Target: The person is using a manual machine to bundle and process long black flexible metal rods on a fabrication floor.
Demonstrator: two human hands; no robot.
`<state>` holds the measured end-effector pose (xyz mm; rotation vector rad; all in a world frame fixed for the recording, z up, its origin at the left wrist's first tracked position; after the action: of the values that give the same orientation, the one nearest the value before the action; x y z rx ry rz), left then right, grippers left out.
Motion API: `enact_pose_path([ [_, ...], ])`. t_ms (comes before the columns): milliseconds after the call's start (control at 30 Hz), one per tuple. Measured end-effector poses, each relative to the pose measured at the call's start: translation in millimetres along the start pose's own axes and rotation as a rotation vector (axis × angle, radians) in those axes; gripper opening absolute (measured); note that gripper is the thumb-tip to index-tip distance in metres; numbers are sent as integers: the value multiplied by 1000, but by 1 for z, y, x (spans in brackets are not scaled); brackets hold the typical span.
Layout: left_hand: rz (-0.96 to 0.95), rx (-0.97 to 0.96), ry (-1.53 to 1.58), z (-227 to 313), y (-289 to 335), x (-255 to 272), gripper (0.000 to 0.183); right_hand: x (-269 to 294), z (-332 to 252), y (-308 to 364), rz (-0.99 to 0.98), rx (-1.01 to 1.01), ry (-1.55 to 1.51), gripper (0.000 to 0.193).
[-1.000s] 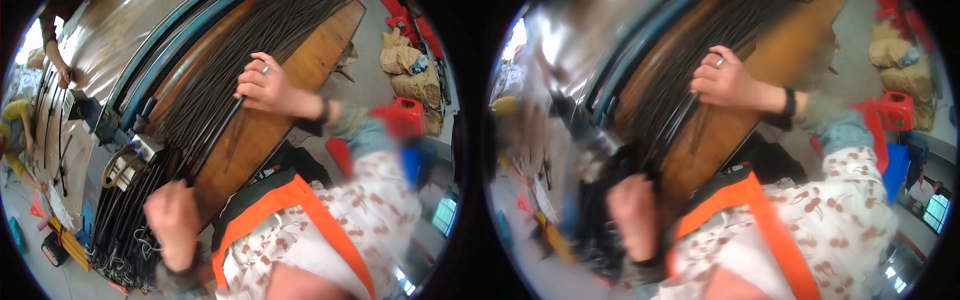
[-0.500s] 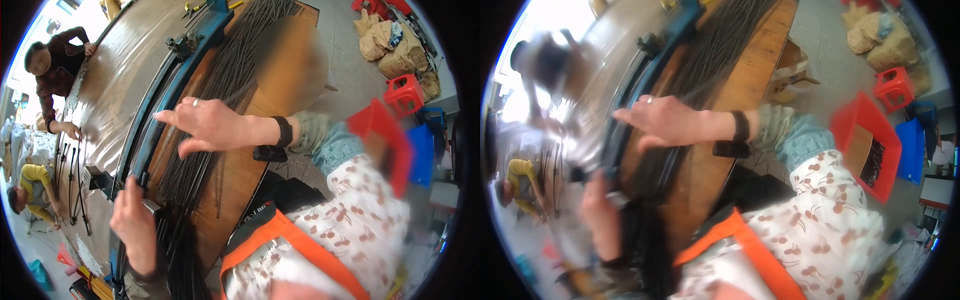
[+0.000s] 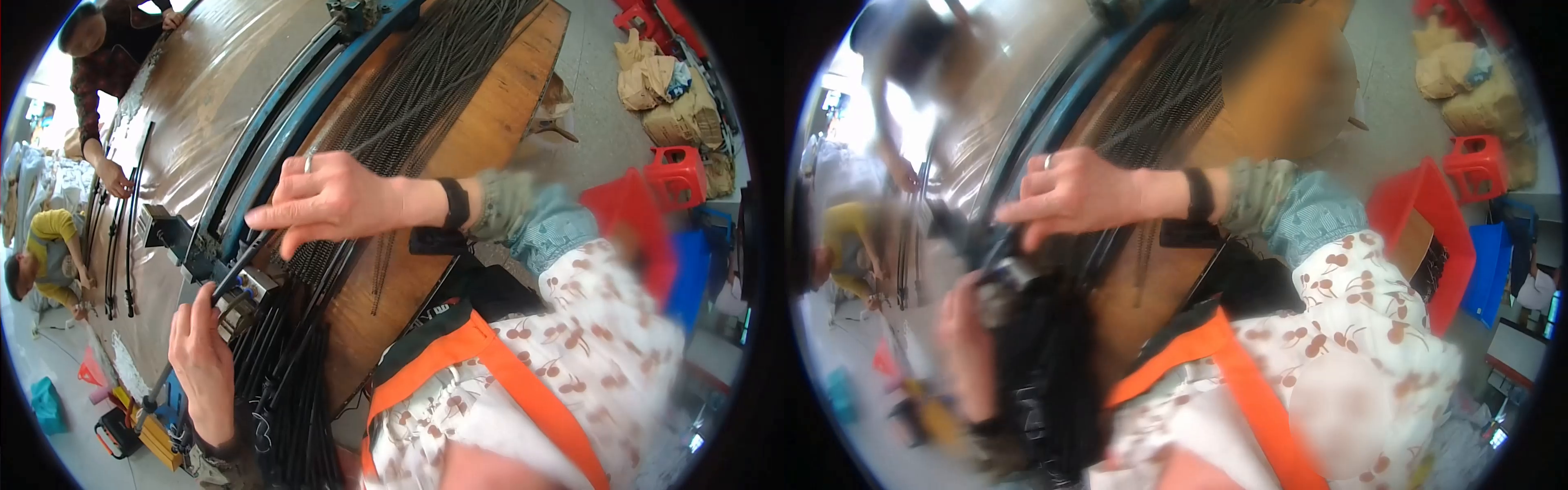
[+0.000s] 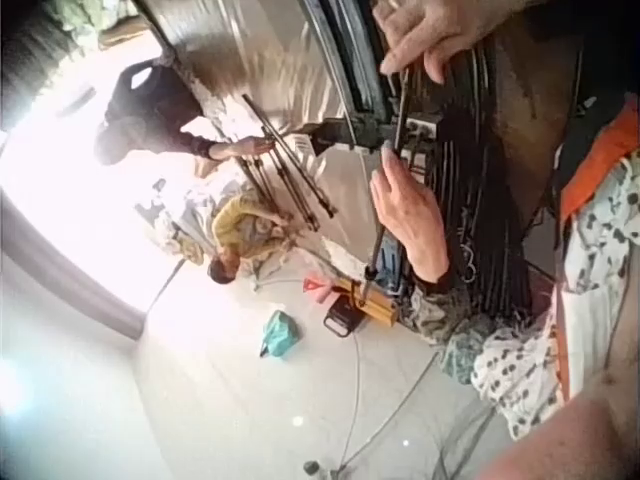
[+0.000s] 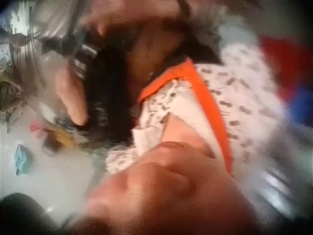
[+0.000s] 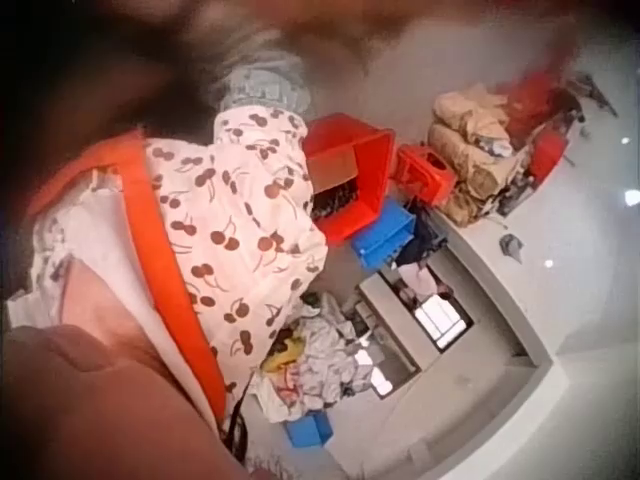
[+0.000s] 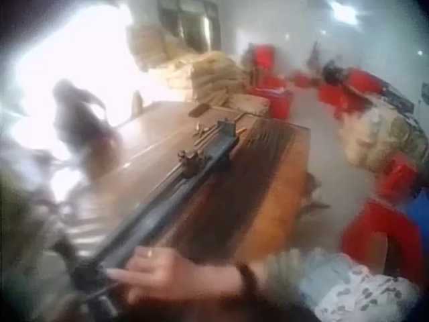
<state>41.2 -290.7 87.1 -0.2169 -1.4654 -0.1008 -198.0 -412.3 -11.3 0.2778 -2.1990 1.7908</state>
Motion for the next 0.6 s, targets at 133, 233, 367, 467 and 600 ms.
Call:
enact_pose_path([
  [133,137,2,-239,-28,33,11,43,12,34,25,-64,-77,220,47],
  [233,117,-61,-82,-6,12,-6,43,-25,0,-2,46,117,115,48],
  [367,413,286,-150,-83,54,33,24,6,49,2,-80,-9,380,29],
  [467,487,580,-243,-129,94,93,21,-2,79,19,-252,-266,288,22],
  [600,660,318,-343,-134,80,92,21,-72,62,-41,-397,-640,-405,17],
])
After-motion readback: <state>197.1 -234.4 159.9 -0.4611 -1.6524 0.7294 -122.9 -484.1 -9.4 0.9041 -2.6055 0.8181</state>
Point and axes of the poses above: each hand's wrist, its own y-axis away from the middle knuckle, its own x-axis out of the back of the hand, z = x × y, the point moved 2 cm from there along -y, towards the middle knuckle, and after that the axes turned 5 degrees about x, right-handed, at the moved point
